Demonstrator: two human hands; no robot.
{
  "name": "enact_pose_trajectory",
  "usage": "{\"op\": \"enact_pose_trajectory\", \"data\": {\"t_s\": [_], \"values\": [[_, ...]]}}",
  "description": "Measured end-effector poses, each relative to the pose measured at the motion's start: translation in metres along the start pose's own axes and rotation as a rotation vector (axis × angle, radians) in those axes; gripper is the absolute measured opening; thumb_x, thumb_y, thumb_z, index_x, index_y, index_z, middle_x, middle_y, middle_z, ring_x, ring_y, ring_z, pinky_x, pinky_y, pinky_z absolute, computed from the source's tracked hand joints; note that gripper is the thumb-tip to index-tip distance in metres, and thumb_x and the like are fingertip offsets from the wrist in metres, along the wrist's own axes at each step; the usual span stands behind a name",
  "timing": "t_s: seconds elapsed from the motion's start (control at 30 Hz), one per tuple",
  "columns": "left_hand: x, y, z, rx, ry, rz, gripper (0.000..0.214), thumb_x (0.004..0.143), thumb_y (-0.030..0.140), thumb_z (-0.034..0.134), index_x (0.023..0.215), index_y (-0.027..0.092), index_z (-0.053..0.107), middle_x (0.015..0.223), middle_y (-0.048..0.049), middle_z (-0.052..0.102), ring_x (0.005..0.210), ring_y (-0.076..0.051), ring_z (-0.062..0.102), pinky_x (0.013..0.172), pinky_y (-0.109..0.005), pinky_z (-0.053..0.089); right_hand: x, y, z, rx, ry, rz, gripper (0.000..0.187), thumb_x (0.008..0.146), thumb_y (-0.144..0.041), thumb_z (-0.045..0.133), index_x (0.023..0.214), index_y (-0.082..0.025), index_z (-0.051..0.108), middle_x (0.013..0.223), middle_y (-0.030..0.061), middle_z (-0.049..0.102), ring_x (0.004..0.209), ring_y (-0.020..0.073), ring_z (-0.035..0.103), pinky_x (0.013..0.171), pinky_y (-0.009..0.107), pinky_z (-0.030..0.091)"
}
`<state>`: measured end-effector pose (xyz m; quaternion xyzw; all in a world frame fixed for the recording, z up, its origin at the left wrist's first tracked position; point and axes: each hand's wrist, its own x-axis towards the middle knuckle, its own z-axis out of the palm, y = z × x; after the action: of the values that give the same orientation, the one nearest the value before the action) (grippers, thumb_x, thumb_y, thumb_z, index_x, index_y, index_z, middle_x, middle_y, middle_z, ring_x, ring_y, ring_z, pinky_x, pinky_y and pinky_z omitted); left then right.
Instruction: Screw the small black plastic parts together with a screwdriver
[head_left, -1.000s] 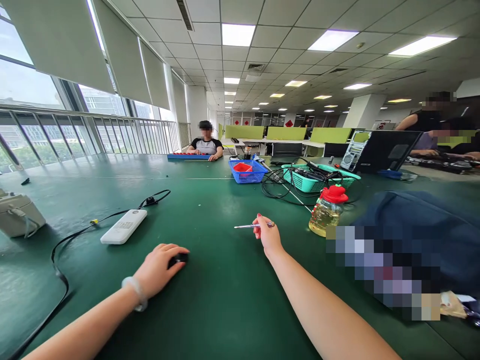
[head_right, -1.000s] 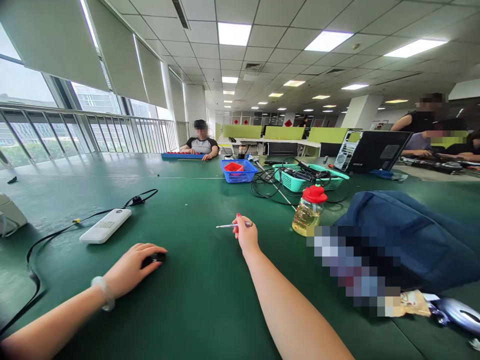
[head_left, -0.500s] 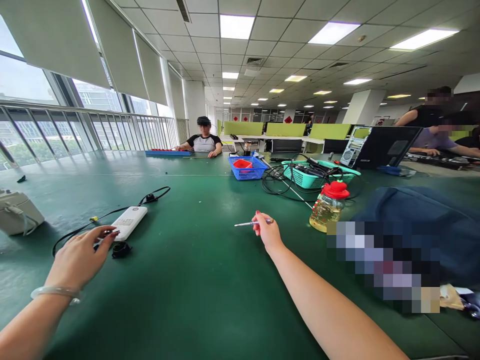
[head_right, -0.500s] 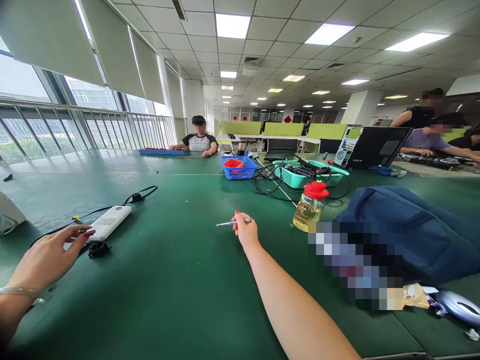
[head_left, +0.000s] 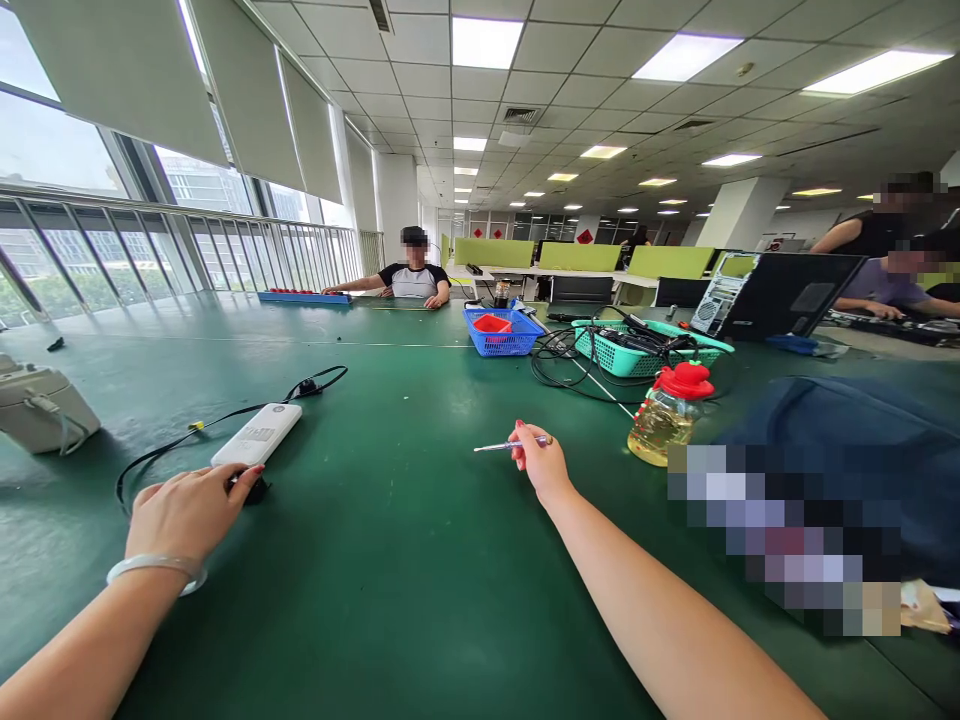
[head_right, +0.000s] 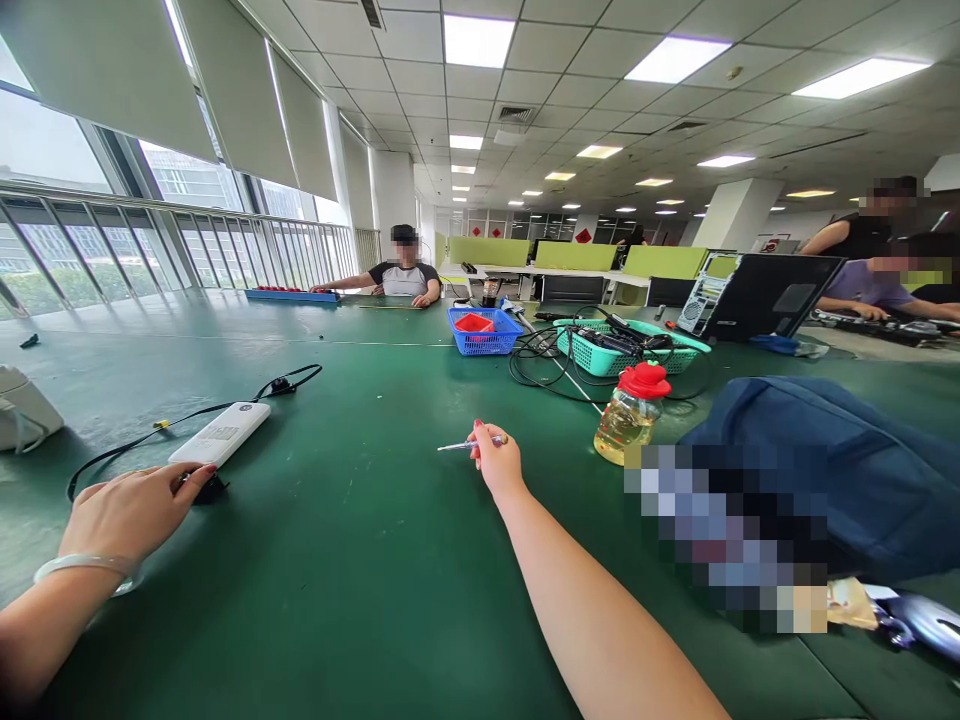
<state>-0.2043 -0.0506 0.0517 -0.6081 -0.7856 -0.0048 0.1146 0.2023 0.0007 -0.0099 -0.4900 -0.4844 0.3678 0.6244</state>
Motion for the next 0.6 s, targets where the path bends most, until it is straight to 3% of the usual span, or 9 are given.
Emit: {"op": "enact_pose_trajectory", "data": {"t_s": [0.17, 0.6], "values": [[0.003, 0.004, -0.003, -0.063, -0.017, -0.073, 0.06, 0.092, 0.054, 0.017, 0.124, 0.025, 0.058, 0.109, -0.0121, 0.07, 0.093, -0.029, 0.065, 0.08, -0.036, 0.04, 0.0, 0.0, 0.001, 0.005, 0.0, 0.016, 0.042, 0.076, -0.058, 0.061, 0.059, -0.019, 0.059, 0.048, -0.0019, 0.052, 0.04, 0.0094, 0.043, 0.04, 0.023, 0.036], [0.014, -0.003, 0.002, -0.13, -0.137, -0.122, 0.069, 0.09, 0.061, 0.014, 0.128, 0.021, 0.055, 0.109, -0.0146, 0.071, 0.097, -0.033, 0.065, 0.082, -0.038, 0.039, -0.001, 0.001, 0.0, -0.034, -0.02, 0.024, 0.043, 0.078, -0.058, 0.059, 0.06, -0.019, 0.059, 0.048, -0.0023, 0.051, 0.041, 0.0094, 0.044, 0.041, 0.022, 0.035]]}}
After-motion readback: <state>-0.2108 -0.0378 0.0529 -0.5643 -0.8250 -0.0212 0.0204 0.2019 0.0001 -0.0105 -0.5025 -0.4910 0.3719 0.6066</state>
